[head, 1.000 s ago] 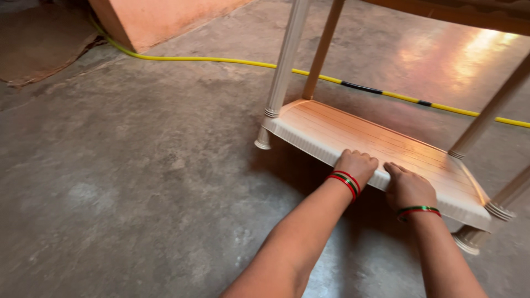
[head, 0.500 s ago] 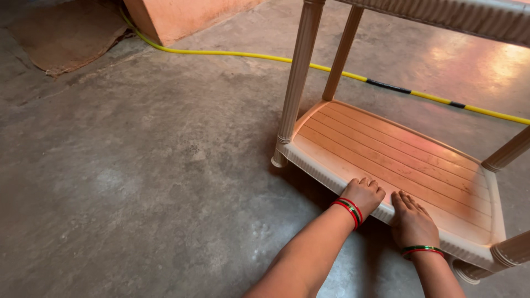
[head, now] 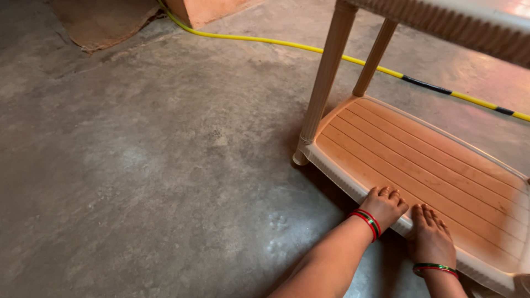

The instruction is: The person disassembles a two-tier plastic step stool by hand. They remove the top tier, then detach the four leg caps from the frame, leaving the frame and caps separated on the floor.

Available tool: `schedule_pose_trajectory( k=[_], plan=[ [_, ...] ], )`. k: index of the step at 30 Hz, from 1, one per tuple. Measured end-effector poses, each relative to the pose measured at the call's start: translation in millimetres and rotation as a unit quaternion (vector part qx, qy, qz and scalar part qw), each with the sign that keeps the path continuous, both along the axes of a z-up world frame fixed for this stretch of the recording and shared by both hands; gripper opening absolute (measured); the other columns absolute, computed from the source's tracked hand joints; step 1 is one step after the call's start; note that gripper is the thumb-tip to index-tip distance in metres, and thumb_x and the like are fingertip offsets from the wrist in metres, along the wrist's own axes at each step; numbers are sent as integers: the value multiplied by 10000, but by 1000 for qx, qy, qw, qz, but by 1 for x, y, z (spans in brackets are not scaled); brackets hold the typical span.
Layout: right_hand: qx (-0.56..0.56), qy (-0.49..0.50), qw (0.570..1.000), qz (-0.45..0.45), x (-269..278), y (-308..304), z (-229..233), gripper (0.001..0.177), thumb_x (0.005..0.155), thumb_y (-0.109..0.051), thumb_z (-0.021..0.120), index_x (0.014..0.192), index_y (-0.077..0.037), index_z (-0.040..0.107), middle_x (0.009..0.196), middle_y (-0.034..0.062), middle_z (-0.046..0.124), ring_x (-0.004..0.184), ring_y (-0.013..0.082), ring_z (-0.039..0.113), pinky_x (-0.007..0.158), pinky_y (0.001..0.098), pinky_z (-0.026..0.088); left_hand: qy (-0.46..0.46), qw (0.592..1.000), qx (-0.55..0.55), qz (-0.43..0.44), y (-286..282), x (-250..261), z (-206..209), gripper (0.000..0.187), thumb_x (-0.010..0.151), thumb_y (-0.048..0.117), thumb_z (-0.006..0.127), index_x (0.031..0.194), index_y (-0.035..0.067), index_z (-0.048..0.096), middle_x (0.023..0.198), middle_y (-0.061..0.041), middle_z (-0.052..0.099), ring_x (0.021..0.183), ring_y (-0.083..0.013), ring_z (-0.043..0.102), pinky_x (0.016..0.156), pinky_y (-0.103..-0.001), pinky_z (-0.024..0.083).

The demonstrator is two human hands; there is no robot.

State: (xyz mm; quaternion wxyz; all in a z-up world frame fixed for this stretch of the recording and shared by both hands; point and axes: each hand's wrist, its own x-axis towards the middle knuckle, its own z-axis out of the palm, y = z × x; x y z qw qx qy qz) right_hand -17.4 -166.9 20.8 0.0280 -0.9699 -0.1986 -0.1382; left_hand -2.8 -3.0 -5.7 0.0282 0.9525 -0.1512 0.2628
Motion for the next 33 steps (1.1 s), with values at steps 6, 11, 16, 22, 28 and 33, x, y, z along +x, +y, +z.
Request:
schedule_pose_trajectory(
  k=[6, 11, 16, 22, 28, 33],
  plan=[
    [-13, 39, 999, -15, -3, 0, -31, 683, 848, -109, 561, 1517, -100, 420, 1614, 113, 414, 1498, 255, 395, 1213, 401, 333, 10, 1000, 26, 14, 0, -5, -30, 334, 935, 288, 570, 1241, 177, 641, 1387, -102, 663, 1305, -284, 636, 1074, -519, 474],
    [-32, 14, 999, -6, -2, -4, -51, 669, 888, -112, 487, 1547, -81, 375, 1615, 108, 407, 1496, 251, 387, 1218, 402, 323, 47, 996, 64, 27, -8, -3, -50, 353, 976, 302, 517, 1307, 204, 591, 1502, -104, 569, 1362, -348, 566, 1029, -654, 432],
    [-51, 5, 999, -14, 1, -6, -65, 633, 930, -131, 473, 1550, -72, 360, 1634, 119, 377, 1508, 251, 369, 1215, 406, 319, 150, 983, 87, 65, -24, 2, -56, 504, 986, 343, 476, 1468, 200, 482, 1612, -127, 418, 1410, -465, 446, 1027, -755, 349],
    [-64, 63, 995, -48, -14, 2, -37, 720, 914, -202, 552, 1583, -65, 325, 1651, 136, 348, 1520, 245, 351, 1228, 368, 311, 275, 958, 54, 58, -28, -16, -15, 599, 1027, 352, 459, 1594, 212, 326, 1658, -158, 322, 1456, -482, 370, 1111, -701, 294],
    [-80, 25, 995, -49, -52, 1, 38, 892, 817, -363, 667, 1563, -39, 301, 1631, 157, 337, 1500, 284, 345, 1221, 382, 291, 191, 981, 40, 9, -39, -65, 59, 738, 952, 377, 515, 1599, 121, 269, 1672, -127, 264, 1522, -350, 297, 1185, -617, 230],
    [-154, -74, 983, -62, -92, -37, 107, 845, 853, -372, 645, 1572, -45, 344, 1648, 142, 364, 1524, 254, 367, 1268, 374, 292, 76, 996, 31, -27, -67, -105, 120, 686, 987, 330, 506, 1597, 89, 304, 1678, -125, 322, 1571, -307, 301, 1218, -568, 271]
  ],
)
